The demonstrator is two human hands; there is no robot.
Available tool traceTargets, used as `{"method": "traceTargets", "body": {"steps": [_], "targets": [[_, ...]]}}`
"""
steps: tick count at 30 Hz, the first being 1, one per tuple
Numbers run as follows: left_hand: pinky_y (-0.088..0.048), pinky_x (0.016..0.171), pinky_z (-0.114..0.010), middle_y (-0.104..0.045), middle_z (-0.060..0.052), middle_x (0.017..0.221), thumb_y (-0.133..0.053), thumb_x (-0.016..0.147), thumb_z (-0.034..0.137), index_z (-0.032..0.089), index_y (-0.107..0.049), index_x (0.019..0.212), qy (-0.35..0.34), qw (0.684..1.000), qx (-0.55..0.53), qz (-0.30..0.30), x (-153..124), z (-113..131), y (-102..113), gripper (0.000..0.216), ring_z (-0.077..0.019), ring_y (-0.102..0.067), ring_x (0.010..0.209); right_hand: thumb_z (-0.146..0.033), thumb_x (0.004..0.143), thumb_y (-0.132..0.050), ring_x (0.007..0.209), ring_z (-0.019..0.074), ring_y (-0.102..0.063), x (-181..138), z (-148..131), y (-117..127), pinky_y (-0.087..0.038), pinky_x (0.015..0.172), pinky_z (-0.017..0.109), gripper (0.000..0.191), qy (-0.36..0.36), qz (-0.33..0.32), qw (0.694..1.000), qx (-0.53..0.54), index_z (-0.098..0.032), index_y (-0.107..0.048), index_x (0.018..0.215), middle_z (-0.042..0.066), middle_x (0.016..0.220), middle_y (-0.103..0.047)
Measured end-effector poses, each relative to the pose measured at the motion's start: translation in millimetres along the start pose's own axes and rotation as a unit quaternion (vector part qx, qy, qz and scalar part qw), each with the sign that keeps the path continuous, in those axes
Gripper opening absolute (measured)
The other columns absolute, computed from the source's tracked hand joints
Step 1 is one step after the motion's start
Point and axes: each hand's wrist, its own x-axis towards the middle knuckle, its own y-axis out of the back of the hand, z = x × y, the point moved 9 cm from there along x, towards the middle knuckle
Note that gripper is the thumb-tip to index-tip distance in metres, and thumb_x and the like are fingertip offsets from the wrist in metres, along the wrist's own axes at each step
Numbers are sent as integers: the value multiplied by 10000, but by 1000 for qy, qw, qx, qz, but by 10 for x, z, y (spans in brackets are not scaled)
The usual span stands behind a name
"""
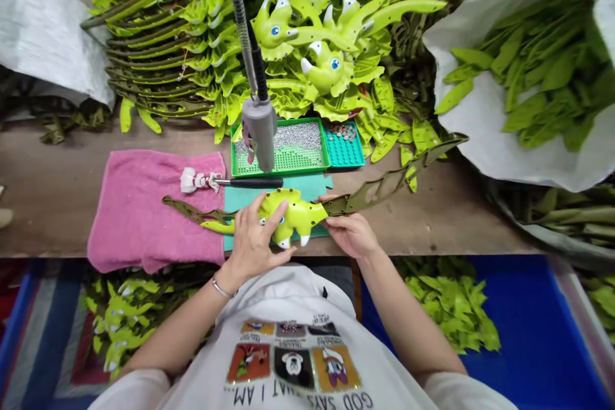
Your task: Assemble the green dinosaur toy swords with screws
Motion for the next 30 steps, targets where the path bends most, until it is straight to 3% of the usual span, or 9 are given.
{"method": "traceTargets", "body": {"steps": [8, 14, 22, 30], "targets": [[-387, 980, -510, -281, -230, 1486, -742, 749, 467, 239, -469, 1450, -3, 1000, 5, -12, -25, -18, -69, 786, -401, -465, 1239, -157, 530, -702, 815, 194, -685, 27, 42, 4, -539, 763, 327, 508, -15, 19, 999, -31, -237, -718, 1032, -19, 824, -739], [-379, 991, -505, -277, -211, 1495, -758, 733, 464, 265, -466, 1463, -3, 1000, 0, -24, -30, -38, -90, 811, -389, -464, 1237, -151, 492, -807, 762, 164, -680, 33, 30, 36, -546, 741, 293, 535, -22, 20, 999, -45, -231, -721, 1014, -23, 823, -751], [-385, 983, -505, -278, -205, 1516, -757, 731, 467, 263, -501, 1443, -5, 1000, -16, -23, -37, -56, -65, 784, -395, -462, 1245, -232, 505, -903, 802, 155, -674, 70, -40, 66, -534, 788, 287, 548, 41, 2, 990, -134, -219, -716, 1019, -14, 883, -754], [-378, 1014, -504, -268, -189, 1535, -753, 754, 439, 283, -506, 1443, 2, 1000, -7, -29, -55, -48, -77, 748, -389, -449, 1278, -306, 510, -923, 836, 167, -690, -7, -10, 0, -560, 793, 291, 485, -4, -45, 997, -70, -237, -746, 956, -2, 897, -760]]}}
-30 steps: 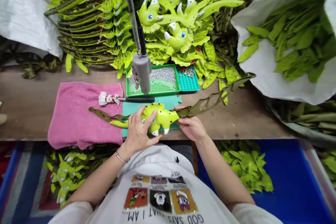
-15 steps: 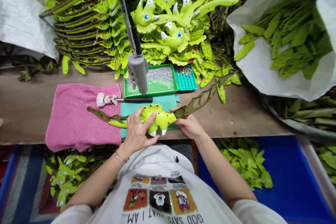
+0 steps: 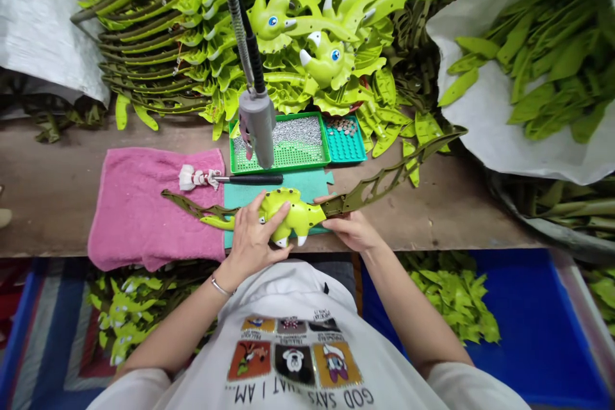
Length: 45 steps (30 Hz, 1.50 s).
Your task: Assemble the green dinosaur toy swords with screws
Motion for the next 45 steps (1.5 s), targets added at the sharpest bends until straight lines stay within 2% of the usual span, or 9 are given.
{"method": "traceTargets", "body": {"steps": [8, 23, 28, 32, 35, 37, 39, 42, 45], "targets": [[-388, 1002, -504, -298, -184, 1541, -752, 749, 431, 285, -542, 1418, -1, 1000, -13, 4, -20, -12, 12, 716, -387, -460, 1274, -605, 593, -847, 830, 233, -702, 42, 61, 46, -608, 741, 373, 457, -23, 82, 996, 12, -185, -764, 752, 59, 825, -760], [-374, 1020, -508, -253, -176, 1581, -778, 747, 418, 322, -497, 1457, 16, 1000, -7, -16, -47, -34, -66, 769, -384, -468, 1272, -594, 565, -863, 747, 204, -672, 28, 106, 70, -607, 683, 368, 460, -1, 149, 989, 22, -195, -723, 747, 36, 801, -739], [-352, 1055, -534, -287, -173, 1581, -777, 766, 434, 320, -509, 1446, 4, 1000, -17, -23, -28, -23, -32, 740, -406, -415, 1352, -339, 463, -933, 745, 158, -619, -15, 55, 12, -530, 732, 306, 357, 30, 145, 989, -24, -228, -728, 735, -21, 774, -700], [-357, 1080, -556, -448, -151, 1457, -841, 697, 466, 311, -615, 1313, -14, 994, -27, 109, -206, 30, 268, 674, -409, -417, 1350, -341, 483, -903, 711, 159, -578, -36, -5, -70, -496, 698, 312, 329, 70, 175, 982, -30, -225, -702, 717, -24, 724, -661], [-528, 834, -346, -664, -53, 976, -838, 707, 281, 273, -708, 946, -32, 958, -209, 191, -480, 34, 368, 272, -223, -640, 907, -383, 520, -882, 724, 161, -563, -51, -128, -153, -486, 702, 309, 335, 109, 189, 976, -14, -218, -705, 752, -12, 740, -654], [-540, 682, -309, -683, -49, 816, -752, 808, 313, 231, -704, 835, 63, 907, -416, 38, -538, -25, -62, 99, -185, -638, 715, -404, 522, -878, 729, 161, -565, -78, -180, -239, -489, 712, 310, 354, 115, 180, 977, 9, -212, -700, 761, -9, 754, -654], [-574, 688, -362, -728, -87, 908, -719, 820, 496, 227, -722, 982, 200, 780, -590, -59, -639, -18, -498, 314, -219, -672, 734, -419, 509, -884, 716, 159, -570, -118, -173, -365, -495, 709, 310, 383, 100, 156, 983, 20, -214, -689, 767, -16, 745, -652], [-575, 916, -454, -720, -79, 1144, -752, 671, 695, 300, -660, 1235, 335, 627, -703, 35, -639, -53, -702, 695, -299, -680, 1018, -424, 509, -889, 713, 157, -593, -189, -107, -563, -516, 732, 312, 400, 83, 100, 992, 3, -229, -677, 786, -31, 748, -666], [-520, 1048, -422, -704, -30, 1212, -715, 721, 664, 338, -636, 1287, 404, 585, -690, 136, -532, -114, -621, 657, -289, -595, 1222, -425, 560, -865, 793, 179, -645, -236, -98, -640, -546, 806, 338, 410, 105, 3, 992, -63, -245, -693, 886, -26, 838, -706]]}}
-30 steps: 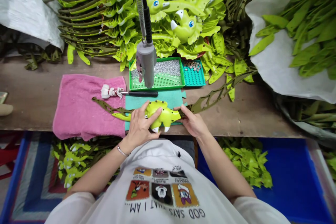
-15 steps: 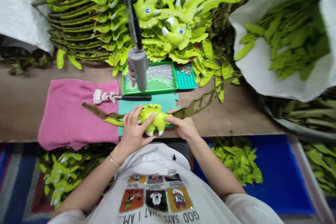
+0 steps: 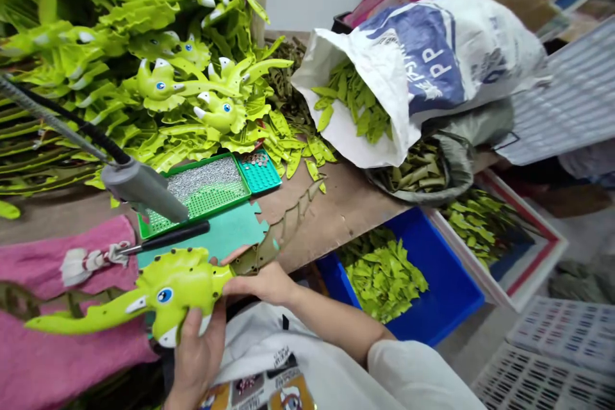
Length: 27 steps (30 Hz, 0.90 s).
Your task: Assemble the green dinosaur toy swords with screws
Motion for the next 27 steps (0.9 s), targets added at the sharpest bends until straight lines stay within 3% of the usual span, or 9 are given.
{"method": "traceTargets", "body": {"steps": [3, 5, 7, 9, 12, 16, 22, 24, 27], "targets": [[-541, 1034, -421, -700, -20, 1231, -691, 774, 582, 330, -634, 1293, 0, 999, -6, 33, 37, 181, -44, 580, -291, -564, 1270, -335, 705, -749, 858, 206, -679, 17, -190, 436, -559, 841, 354, 241, 84, -26, 970, -225, -246, -715, 926, 3, 878, -730], [-564, 1006, -422, -701, -12, 1234, -714, 769, 508, 334, -644, 1273, -11, 999, -6, 45, 52, 292, -4, 538, -298, -559, 1280, -215, 750, -630, 840, 218, -675, 36, -546, 1260, -556, 853, 365, 112, 127, 180, 863, -455, -237, -714, 820, 39, 849, -732], [-577, 991, -429, -697, 0, 1243, -740, 752, 440, 341, -651, 1251, -15, 998, -10, 61, 64, 346, 60, 517, -304, -550, 1293, -129, 770, -501, 1061, 300, -631, 81, -866, 2056, -477, 1010, 493, 287, 122, 307, 803, -496, -161, -706, 967, 160, 1058, -712], [-574, 1002, -447, -693, 5, 1251, -770, 719, 403, 336, -656, 1232, -14, 997, -19, 70, 78, 355, 83, 529, -314, -539, 1305, -87, 752, -444, 1195, 330, -564, 214, -1130, 2674, -375, 1110, 561, 405, 117, 358, 768, -518, -109, -667, 1089, 206, 1183, -665], [-548, 1040, -484, -694, 0, 1247, -819, 656, 382, 312, -670, 1192, -10, 996, -41, 79, 109, 341, 36, 561, -330, -529, 1315, -83, 725, -458, 1232, 310, -539, 478, -1322, 3176, -371, 1134, 523, 465, 110, 364, 746, -547, -102, -623, 1160, 191, 1250, -641], [-551, 1028, -507, -692, -8, 1251, -857, 603, 359, 296, -699, 1125, -6, 994, -63, 90, 163, 339, 7, 549, -350, -535, 1305, -169, 758, -508, 1122, 330, -568, 573, -1222, 3282, -434, 1051, 521, 384, 104, 380, 719, -573, -103, -604, 1123, 206, 1155, -652], [-577, 981, -480, -723, -5, 1178, -877, 581, 310, 293, -717, 1076, 1, 993, -65, 95, 237, 303, 132, 520, -327, -593, 1238, -110, 717, -472, 1090, 344, -557, 95, -1114, 3173, -435, 1002, 541, 452, 108, 461, 670, -572, -79, -581, 1154, 228, 1129, -597], [-591, 945, -461, -738, -8, 1136, -899, 543, 309, 291, -720, 1058, 10, 993, -69, 97, 245, 257, 136, 545, -319, -626, 1188, -137, 739, -492, 1087, 319, -568, -83, -1178, 2995, -448, 1004, 516, 442, 144, 470, 682, -541, -106, -606, 1165, 195, 1138, -610], [-596, 919, -452, -758, -17, 1059, -914, 503, 297, 276, -723, 1040, 23, 993, -72, 90, 242, 179, 80, 570, -308, -667, 1112, -280, 792, -635, 1019, 265, -616, -189, -1216, 2466, -509, 942, 454, 367, 204, 407, 771, -446, -183, -660, 1145, 107, 1088, -659]]}}
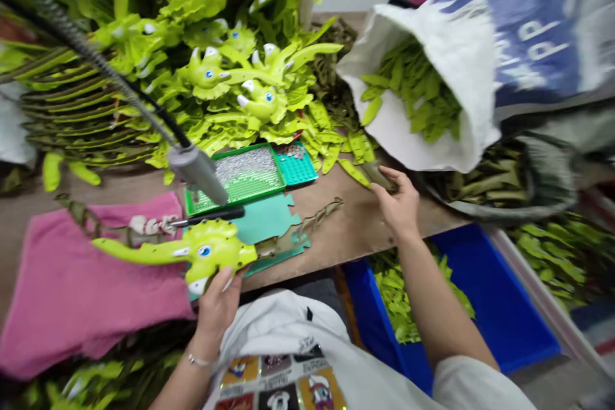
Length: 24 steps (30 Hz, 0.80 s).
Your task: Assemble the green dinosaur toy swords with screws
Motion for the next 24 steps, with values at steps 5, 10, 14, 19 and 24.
{"method": "traceTargets", "body": {"steps": [5, 10, 14, 19, 24], "targets": [[-569, 954, -465, -765, -28, 1016, -885, 549, 312, 252, -710, 1080, 12, 999, -2, -40, -9, -107, -104, 563, -295, -688, 1079, -369, 731, -829, 927, 198, -653, -743, -1157, -657, -559, 816, 335, 354, 105, -274, 938, 185, -246, -733, 1048, 52, 989, -673], [-576, 926, -445, -764, -37, 1020, -862, 599, 334, 239, -692, 1122, 12, 998, -7, -58, -27, -103, -95, 558, -270, -711, 1008, -234, 843, -731, 873, 153, -685, -1295, -1662, -1050, -579, 758, 286, 133, 228, -358, 874, 235, -234, -746, 975, 50, 960, -695], [-583, 887, -407, -759, -38, 1038, -864, 609, 339, 238, -672, 1164, 5, 999, -13, -52, -19, -83, -32, 596, -261, -710, 1004, -212, 866, -701, 957, 176, -702, -1368, -1612, -1137, -595, 840, 322, 315, 267, -362, 871, 198, -246, -701, 1178, 72, 1063, -723], [-584, 884, -398, -747, -44, 1097, -889, 584, 367, 251, -666, 1173, 4, 998, -12, -53, -37, -87, -8, 641, -268, -693, 1055, -219, 854, -721, 919, 185, -704, -1396, -1653, -1076, -593, 831, 343, 371, 312, -355, 859, 197, -267, -687, 1220, 63, 1038, -746], [-530, 1009, -454, -731, -64, 1156, -886, 595, 395, 234, -669, 1188, 18, 996, -5, -82, -90, -108, -96, 651, -303, -642, 1175, -222, 843, -737, 921, 202, -675, -1511, -1813, -1099, -581, 827, 377, 383, 346, -330, 857, 191, -257, -681, 1220, 65, 1017, -756]]}}
